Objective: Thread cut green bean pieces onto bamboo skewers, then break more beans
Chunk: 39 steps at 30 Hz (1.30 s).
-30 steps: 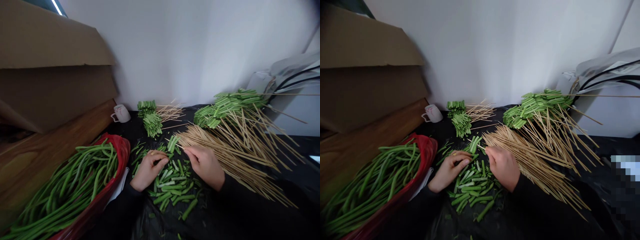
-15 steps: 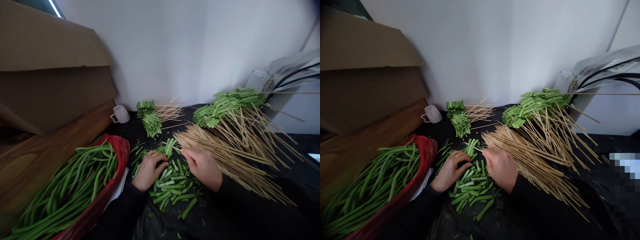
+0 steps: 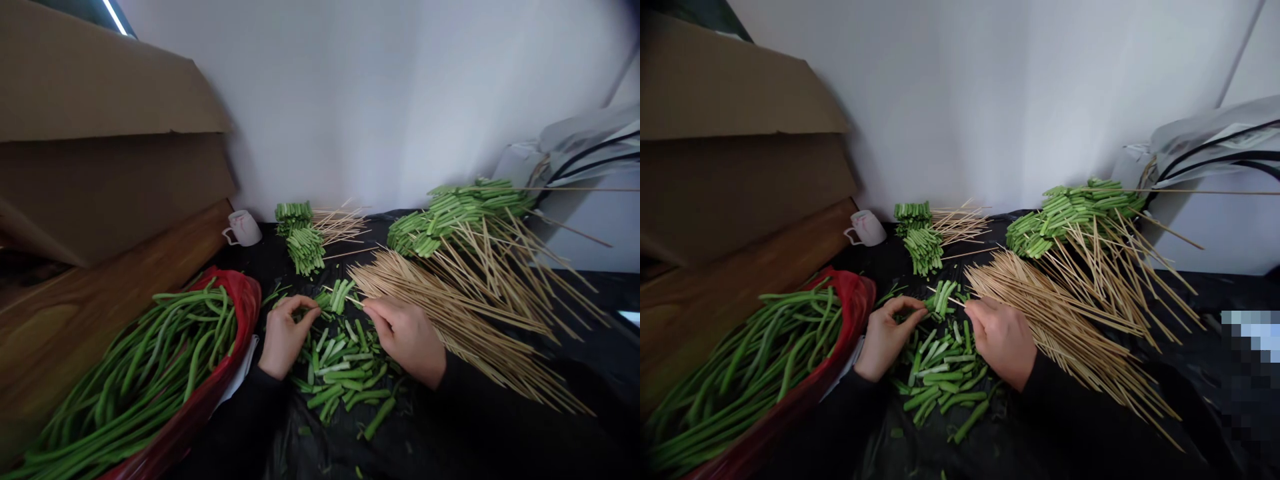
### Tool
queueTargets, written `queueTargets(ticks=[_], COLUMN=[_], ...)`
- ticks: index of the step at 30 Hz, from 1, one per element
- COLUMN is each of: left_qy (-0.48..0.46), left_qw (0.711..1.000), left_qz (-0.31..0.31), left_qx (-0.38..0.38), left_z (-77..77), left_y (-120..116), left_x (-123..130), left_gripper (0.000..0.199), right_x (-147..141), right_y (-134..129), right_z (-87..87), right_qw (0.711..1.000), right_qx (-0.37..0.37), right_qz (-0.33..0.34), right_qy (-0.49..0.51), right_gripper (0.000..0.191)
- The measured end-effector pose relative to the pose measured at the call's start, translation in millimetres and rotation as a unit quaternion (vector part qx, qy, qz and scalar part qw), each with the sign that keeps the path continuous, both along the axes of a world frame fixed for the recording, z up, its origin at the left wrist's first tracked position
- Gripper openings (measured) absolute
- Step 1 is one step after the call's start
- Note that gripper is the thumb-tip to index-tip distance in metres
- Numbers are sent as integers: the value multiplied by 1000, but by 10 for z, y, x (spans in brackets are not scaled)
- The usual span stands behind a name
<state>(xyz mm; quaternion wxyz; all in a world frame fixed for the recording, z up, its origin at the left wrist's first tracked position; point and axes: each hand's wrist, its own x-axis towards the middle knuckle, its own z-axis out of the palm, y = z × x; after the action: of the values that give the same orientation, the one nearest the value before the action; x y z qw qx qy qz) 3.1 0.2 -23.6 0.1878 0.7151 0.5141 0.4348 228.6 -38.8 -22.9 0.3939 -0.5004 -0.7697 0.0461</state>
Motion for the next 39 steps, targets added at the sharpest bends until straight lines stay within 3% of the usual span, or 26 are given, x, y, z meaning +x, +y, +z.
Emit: queueTargets(ticks=[5,11,25,39], left_qy=[-225,-392,-398,-349], left_qw=[966,886,874,894], left_qz=[-5,-47,-74,-87], left_qx=[-129,-242,-268,-268], left_z=[77,126,123,82], left_y=[5,-23,-44,-49], left_x=[-8,25,44,36], left_gripper=[38,37,33,29], right_x=[-30,-81,-88,-112], right_y=[-47,-88,-92,-98], right_z=[4,-16,-19,-59], right_qw=[1000,999,998,997], right_qx=[-16,-32,-46,-61], right_qz=[7,7,7,21], right_qy=[-4,-31,-46,-38], right_gripper=[24,24,23,24])
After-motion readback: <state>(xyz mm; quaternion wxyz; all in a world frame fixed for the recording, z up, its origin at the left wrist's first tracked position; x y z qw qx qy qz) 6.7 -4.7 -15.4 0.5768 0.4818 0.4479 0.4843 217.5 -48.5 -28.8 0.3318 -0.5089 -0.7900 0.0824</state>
